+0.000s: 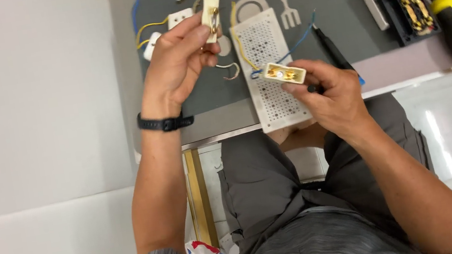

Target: The person sits on the floor and works on a white electrical switch assembly placed on a low table. They use a screwdriver to tighten screws on the switch terminals and connect yellow and blue wires. The person also handles a white power strip and a perforated mounting board during the process.

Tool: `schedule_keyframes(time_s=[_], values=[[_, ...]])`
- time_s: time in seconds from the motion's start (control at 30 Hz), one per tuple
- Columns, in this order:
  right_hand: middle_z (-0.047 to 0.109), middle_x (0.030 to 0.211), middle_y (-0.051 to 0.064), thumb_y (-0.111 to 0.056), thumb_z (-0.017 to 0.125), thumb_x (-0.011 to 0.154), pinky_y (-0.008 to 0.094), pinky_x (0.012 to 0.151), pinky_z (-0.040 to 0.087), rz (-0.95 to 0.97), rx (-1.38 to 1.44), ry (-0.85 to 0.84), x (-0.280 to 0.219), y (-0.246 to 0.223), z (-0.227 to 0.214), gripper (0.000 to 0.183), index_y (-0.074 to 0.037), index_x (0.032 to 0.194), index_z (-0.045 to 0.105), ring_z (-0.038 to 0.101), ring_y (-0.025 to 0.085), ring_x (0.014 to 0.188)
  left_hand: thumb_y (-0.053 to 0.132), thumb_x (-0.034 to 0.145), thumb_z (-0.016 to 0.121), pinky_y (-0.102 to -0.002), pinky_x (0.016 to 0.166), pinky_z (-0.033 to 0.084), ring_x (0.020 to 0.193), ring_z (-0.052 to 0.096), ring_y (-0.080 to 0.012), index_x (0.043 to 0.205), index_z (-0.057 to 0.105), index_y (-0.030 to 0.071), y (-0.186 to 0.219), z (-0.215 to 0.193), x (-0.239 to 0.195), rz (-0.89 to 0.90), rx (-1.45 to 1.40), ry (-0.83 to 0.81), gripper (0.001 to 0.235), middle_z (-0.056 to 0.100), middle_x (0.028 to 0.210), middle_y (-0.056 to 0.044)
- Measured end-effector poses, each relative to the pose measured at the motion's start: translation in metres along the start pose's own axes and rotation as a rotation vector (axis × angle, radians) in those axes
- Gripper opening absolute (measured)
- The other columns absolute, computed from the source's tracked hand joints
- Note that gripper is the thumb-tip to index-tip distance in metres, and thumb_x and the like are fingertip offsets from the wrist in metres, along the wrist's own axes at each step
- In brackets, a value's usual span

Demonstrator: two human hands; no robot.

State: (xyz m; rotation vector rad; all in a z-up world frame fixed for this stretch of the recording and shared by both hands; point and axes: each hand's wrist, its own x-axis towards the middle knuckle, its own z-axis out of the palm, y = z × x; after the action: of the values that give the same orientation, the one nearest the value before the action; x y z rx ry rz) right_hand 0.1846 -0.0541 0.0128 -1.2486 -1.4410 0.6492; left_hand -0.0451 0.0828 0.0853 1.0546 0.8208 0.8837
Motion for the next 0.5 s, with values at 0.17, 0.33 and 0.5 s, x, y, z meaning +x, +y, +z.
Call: schedule_keyframes(time_s=[0.17,0.33,0.5], values=[[0.072,0.103,0.011,-0.007,0.073,0.09,0.027,0.074,0.056,-0.091,0.05,0.005,-0.001,0.011,-0.003,0.028,0.001,0.116,0.066,0.069,0.017,0.087,-0.001,0.087,0.067,-0.028,0.072,0.062,0.078,0.064,-0.017,0.124,0.061,0.001,0.007,0.043,-0.032,0.277,0.565,-0.206,0.038,0.07,0.109,-0.014],[0.072,0.099,0.007,-0.008,0.073,0.091,0.024,0.068,0.051,-0.153,0.029,-0.033,0.003,0.004,-0.003,0.025,-0.003,0.115,0.066,0.063,0.012,0.074,-0.004,0.086,0.074,-0.026,0.078,0.055,0.083,0.06,-0.0164,0.117,0.065,0.004,0.007,0.068,-0.048,0.478,0.944,-0.372,0.034,0.066,0.112,-0.012],[0.063,0.084,0.004,-0.003,0.074,0.09,0.025,0.06,0.044,-0.183,0.029,-0.023,0.001,0.013,-0.001,0.029,-0.003,0.118,0.066,0.053,0.011,0.065,0.004,0.09,0.072,-0.033,0.077,0.047,0.088,0.057,-0.022,0.117,0.064,0.007,0.007,0.071,-0.042,0.57,1.172,-0.487,0.028,0.062,0.104,-0.008]])
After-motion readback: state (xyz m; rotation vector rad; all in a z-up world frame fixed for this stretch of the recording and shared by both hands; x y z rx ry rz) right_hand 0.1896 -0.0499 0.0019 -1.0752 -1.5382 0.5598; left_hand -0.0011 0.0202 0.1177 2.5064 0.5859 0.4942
